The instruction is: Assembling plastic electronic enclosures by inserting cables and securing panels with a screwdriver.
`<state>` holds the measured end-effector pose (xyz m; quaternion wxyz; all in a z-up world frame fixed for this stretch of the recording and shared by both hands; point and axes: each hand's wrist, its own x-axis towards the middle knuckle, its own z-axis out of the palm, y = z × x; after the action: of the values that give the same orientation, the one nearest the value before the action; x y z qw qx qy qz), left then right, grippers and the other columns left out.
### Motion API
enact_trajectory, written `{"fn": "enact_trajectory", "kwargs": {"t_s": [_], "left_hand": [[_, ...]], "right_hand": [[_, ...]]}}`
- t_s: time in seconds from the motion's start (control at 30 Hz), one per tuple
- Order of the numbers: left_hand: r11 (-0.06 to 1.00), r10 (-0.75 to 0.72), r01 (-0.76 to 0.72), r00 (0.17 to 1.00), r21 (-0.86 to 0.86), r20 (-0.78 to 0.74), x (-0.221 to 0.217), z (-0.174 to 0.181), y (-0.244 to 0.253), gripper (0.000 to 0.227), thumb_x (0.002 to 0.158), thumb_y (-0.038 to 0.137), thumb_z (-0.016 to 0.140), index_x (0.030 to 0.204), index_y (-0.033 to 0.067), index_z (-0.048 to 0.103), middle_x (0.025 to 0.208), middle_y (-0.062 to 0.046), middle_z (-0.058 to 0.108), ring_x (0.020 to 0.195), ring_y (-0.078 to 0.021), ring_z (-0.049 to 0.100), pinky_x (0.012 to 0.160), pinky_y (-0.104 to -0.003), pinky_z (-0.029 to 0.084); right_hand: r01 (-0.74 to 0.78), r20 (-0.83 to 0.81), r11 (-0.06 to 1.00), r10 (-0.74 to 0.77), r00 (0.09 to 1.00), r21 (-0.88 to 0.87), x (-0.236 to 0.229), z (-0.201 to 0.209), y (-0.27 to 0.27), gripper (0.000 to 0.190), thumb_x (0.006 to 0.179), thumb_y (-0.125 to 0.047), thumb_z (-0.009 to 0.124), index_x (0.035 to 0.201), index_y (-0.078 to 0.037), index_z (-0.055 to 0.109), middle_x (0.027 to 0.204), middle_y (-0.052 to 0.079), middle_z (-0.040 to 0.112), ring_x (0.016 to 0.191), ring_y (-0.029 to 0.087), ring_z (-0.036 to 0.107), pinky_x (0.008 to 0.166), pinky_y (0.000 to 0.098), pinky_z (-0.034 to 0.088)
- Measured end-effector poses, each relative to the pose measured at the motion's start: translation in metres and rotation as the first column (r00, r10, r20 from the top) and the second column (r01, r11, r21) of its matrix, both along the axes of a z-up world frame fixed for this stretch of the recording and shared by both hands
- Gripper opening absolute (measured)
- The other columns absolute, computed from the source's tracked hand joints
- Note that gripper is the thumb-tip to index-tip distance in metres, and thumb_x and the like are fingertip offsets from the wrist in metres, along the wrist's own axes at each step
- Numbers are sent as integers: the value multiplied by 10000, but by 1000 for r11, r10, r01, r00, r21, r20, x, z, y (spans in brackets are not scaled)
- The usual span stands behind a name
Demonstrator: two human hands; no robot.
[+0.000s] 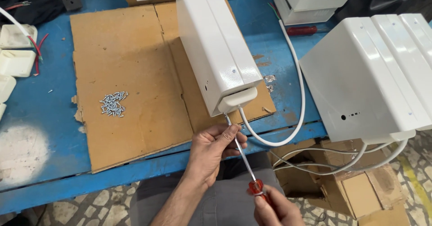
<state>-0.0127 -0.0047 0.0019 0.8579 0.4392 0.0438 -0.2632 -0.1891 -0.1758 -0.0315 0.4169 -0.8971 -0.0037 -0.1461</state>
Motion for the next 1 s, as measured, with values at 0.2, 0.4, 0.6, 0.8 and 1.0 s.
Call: {"fn": "enact_trajectory", "kwargs": {"t_s": [0.2, 0.4, 0.6, 0.8, 1.0], "left_hand": [[1000, 19, -19, 999, -8, -44, 8, 5, -5, 257, 962, 255, 683, 1006, 15, 767, 859, -97, 782, 756, -174, 754, 626, -289, 618], [999, 38, -38, 999, 21, -5, 23, 11, -14, 261, 984, 270, 664, 1022, 33, 766, 874, -83, 777, 764, -155, 746, 636, -286, 601], [997, 58, -53, 993, -53, 102, 39, -5, -30, 254, 985, 270, 686, 1015, 27, 756, 867, -73, 757, 778, -156, 744, 695, -323, 633], [998, -44, 63, 901, -31, 432, 70, -29, -19, 291, 1013, 280, 679, 1047, 7, 775, 952, -75, 779, 945, -148, 738, 947, -340, 610], [996, -8, 40, 926, -76, 378, 74, -37, -22, 278, 990, 262, 698, 1050, 1, 771, 991, -85, 783, 978, -158, 718, 966, -359, 594]], "right_hand": [[453, -107, -418, 632, 767, 787, 13, 32, -6, 448, 1038, -404, 435, 1177, -3, 577, 562, -25, 502, 376, 78, 328, 374, 241, 294], [474, -587, 500, 86, 805, 725, 32, 57, 6, 388, 957, -223, 576, 1225, 48, 648, 591, 40, 511, 452, 111, 453, 404, 256, 320], [45, -52, 998, -42, 998, 50, 49, 69, -8, 418, 1043, -284, 610, 1296, 49, 622, 761, -4, 663, 628, 31, 584, 534, 182, 486], [356, -428, 254, 348, 834, 899, 63, 70, -26, 451, 1024, -291, 522, 1231, 87, 653, 721, 75, 595, 368, 54, 382, 336, 212, 296], [7, 112, 995, 4, 994, -96, 65, 101, 1, 349, 1035, -279, 687, 1224, 4, 614, 895, 32, 703, 728, 37, 652, 611, 182, 509]]}}
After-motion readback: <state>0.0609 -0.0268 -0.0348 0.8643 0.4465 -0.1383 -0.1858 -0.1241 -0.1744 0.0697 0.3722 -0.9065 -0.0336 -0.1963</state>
